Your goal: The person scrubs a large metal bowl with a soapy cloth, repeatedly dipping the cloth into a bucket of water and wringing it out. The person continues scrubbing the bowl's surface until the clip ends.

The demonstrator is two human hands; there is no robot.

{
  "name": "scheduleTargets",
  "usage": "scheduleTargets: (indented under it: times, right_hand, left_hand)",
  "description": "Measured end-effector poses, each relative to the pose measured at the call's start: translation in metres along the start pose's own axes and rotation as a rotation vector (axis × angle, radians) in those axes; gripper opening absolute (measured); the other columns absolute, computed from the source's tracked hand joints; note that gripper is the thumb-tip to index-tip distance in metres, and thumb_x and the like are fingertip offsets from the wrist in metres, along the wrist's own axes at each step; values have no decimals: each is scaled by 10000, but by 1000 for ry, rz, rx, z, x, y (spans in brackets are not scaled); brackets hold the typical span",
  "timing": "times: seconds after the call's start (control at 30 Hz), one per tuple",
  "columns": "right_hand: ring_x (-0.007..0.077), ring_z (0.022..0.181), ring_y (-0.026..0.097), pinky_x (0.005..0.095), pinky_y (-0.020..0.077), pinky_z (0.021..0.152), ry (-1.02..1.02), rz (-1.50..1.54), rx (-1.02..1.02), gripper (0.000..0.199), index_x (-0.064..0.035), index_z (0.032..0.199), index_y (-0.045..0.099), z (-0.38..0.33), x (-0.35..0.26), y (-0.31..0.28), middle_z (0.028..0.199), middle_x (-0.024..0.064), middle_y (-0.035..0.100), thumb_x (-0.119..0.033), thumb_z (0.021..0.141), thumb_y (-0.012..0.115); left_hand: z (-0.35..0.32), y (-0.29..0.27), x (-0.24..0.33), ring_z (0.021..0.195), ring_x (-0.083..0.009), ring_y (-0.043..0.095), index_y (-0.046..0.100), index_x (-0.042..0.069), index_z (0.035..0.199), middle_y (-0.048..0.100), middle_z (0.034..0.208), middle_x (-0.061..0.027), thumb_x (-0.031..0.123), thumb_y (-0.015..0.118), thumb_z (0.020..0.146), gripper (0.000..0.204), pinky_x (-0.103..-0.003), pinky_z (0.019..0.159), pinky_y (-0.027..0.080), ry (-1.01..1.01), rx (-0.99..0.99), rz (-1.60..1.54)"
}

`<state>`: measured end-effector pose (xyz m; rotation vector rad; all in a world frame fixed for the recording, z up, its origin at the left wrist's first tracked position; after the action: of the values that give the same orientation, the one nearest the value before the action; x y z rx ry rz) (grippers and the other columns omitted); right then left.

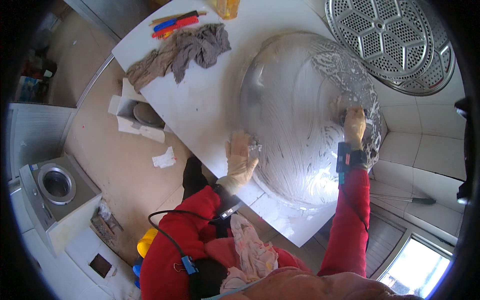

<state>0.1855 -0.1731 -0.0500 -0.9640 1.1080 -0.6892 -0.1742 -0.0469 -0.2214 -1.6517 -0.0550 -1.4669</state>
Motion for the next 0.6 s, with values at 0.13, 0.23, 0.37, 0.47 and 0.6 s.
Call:
scheduleTargets:
  times: [0.13, 0.23, 0.37, 0.47, 0.6]
  right_hand:
    - [406, 893, 635, 442, 483, 808, -12, 73, -7, 286, -36, 1065, 596, -4, -6, -3, 938, 237, 657, -255, 939, 464]
    - [377, 849, 629, 423, 487, 785, -15, 83, 1, 240, -51, 1051, 592, -6, -10, -4, 902, 226, 643, -218, 947, 453]
    - [308, 788, 627, 395, 489, 735, 3, 78, 26, 169, -70, 1012, 584, -9, -14, -4, 850, 180, 635, -142, 948, 445]
    - [253, 771, 614, 369, 485, 731, 90, 84, 26, 166, -66, 981, 593, -9, -15, -4, 839, 125, 635, -124, 938, 444]
    - [197, 745, 568, 345, 473, 721, 141, 133, 34, 161, -69, 957, 600, -11, -19, -3, 809, 99, 606, -123, 931, 451]
  left_hand:
    - [79, -31, -12, 1490, -366, 103, 214, 50, 1531, 178, 1593, -182, 703, 327, 931, 893, -543, 1174, 26, 22, -41, -73]
    - [140, -48, -23, 1487, -359, 122, 232, 40, 1519, 191, 1594, -160, 538, 390, 969, 759, -552, 1171, 73, 53, -103, -123]
    - [242, -50, -42, 1462, -382, 189, 294, 41, 1491, 262, 1564, -185, 268, 442, 957, 598, -519, 1168, 176, 97, -214, -20]
    - [329, -40, -45, 1437, -385, 250, 401, 29, 1432, 320, 1532, -205, 233, 476, 950, 529, -464, 1167, 222, 97, -318, -31]
    - [418, -33, -32, 1353, -364, 393, 519, 47, 1355, 418, 1462, -214, 208, 494, 961, 426, -401, 1111, 332, 142, -386, -30]
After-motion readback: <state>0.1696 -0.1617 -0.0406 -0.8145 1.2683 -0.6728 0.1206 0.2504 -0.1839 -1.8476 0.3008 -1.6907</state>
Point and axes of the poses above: each hand's wrist, its own z-axis towards the middle knuckle, its own y-axis out of the palm, x = y × z, the point moved 2 cm from there along z, towards the middle knuckle
